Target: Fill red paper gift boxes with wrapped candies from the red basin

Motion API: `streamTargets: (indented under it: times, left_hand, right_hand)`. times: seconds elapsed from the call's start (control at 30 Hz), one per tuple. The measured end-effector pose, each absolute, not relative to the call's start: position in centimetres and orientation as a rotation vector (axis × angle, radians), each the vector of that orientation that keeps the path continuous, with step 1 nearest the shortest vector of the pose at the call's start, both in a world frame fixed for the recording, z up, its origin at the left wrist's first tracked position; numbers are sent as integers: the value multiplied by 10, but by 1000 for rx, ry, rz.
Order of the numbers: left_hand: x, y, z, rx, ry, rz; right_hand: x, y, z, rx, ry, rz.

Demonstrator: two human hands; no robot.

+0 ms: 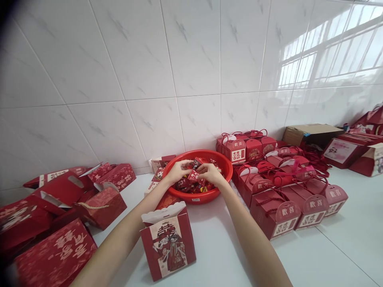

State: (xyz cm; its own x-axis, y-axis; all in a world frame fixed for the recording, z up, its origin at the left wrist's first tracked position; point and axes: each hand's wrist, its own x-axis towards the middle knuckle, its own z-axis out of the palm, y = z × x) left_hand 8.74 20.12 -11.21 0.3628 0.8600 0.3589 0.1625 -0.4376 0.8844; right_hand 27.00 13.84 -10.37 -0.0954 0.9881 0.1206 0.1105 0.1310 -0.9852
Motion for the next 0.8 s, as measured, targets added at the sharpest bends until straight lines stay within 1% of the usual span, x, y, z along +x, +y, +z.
streamTargets:
  times: [0.17,0.4,0.63,0.8]
  left_hand:
    - [87,200,-112,1772,907,1146]
    - [86,198,-106,1672,879,1256]
    - [86,186,-94,1598,791,1362]
    - [81,170,-75,1550,753,1511]
  right_hand:
    - [270,136,-104,-1178,-1446,1146]
    - [279,146,-107,-1129,-1158,1128]
    - [277,133,-92,-921,-1054,1413]
    - [273,118,-74,-644,-973,1638]
